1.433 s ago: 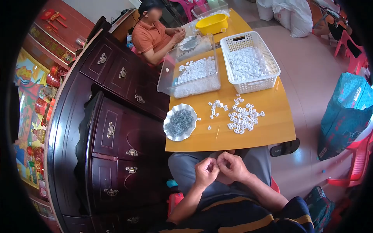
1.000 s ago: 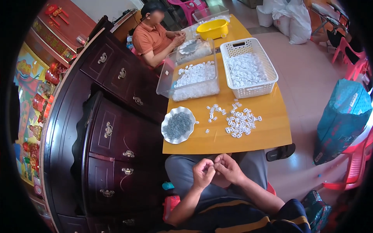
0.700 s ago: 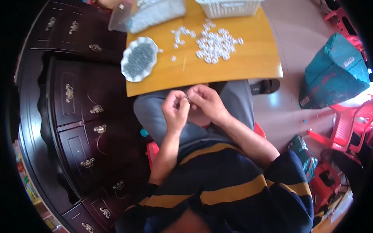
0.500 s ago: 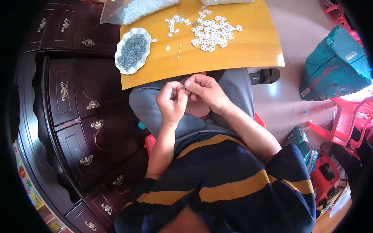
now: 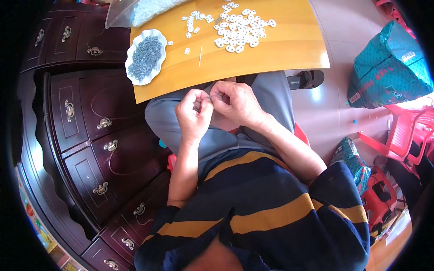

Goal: The person is manually assembling small white plastic components at a workspace.

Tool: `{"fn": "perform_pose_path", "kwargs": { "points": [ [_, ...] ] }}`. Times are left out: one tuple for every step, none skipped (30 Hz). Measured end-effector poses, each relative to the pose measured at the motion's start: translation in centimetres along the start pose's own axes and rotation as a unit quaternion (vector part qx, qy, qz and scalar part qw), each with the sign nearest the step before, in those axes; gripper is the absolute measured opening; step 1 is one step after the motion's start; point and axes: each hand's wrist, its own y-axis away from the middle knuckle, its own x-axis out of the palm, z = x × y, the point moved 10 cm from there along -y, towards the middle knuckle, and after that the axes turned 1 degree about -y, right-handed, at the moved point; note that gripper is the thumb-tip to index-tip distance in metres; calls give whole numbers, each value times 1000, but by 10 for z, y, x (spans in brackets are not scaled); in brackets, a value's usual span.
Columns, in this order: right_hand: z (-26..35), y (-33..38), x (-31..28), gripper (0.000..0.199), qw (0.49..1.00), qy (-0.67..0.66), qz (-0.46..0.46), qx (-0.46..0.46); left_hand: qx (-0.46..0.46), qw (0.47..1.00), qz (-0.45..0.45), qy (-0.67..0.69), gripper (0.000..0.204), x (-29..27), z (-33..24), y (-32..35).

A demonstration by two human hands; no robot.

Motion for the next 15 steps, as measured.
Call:
{"fn": "perform_pose_path", "kwargs": {
  "points": [
    [0, 0, 1, 8, 1000, 0, 1, 1, -1, 1000, -3, -6, 6, -1, -1, 0],
    [0, 0, 0, 8, 1000, -14, -4, 3, -1, 1000, -2, -6, 6, -1, -1, 1],
    [0, 1, 0, 7, 1000, -28, -9, 4, -17, 1000, 0, 10, 6, -1, 2, 1],
    [0, 1, 0, 7, 1000, -28, -9, 5, -32, 999, 3, 26, 5, 0, 5, 1],
    [-4, 1, 2, 6, 999, -43, 3, 25, -32, 999, 3, 26, 5, 0, 5, 2],
    [-7, 2, 4, 6, 997, -58, 16, 46, -53, 997, 3, 59, 5, 0, 9, 3],
    [-8, 2, 4, 6, 997, -58, 15, 45, -73, 993, 3, 93, 6, 1, 12, 4],
    [-15, 3, 7, 5, 993, -98, 19, 66, -73, 993, 3, 93, 6, 2, 12, 6],
    [-21, 5, 9, 4, 986, -137, 23, 87, -113, 985, 18, 133, 6, 8, 20, 9],
    [-24, 5, 10, 4, 987, -137, 22, 86, -152, 973, 33, 173, 6, 14, 26, 13],
    [-27, 3, 8, 5, 981, -174, 3, 91, -150, 975, 43, 159, 6, 17, 23, 16],
    [-29, 2, 6, 6, 973, -212, -15, 94, -149, 975, 43, 159, 6, 19, 21, 18],
    [-31, 4, 5, 8, 969, -222, -8, 106, -152, 972, 26, 176, 6, 18, 20, 20],
    [-28, 3, 4, 8, 969, -222, -8, 105, -154, 969, 9, 192, 6, 17, 21, 22],
    [-30, 4, 7, 7, 946, -293, 2, 136, -152, 969, -6, 194, 5, 16, 22, 21]
  ]
}}
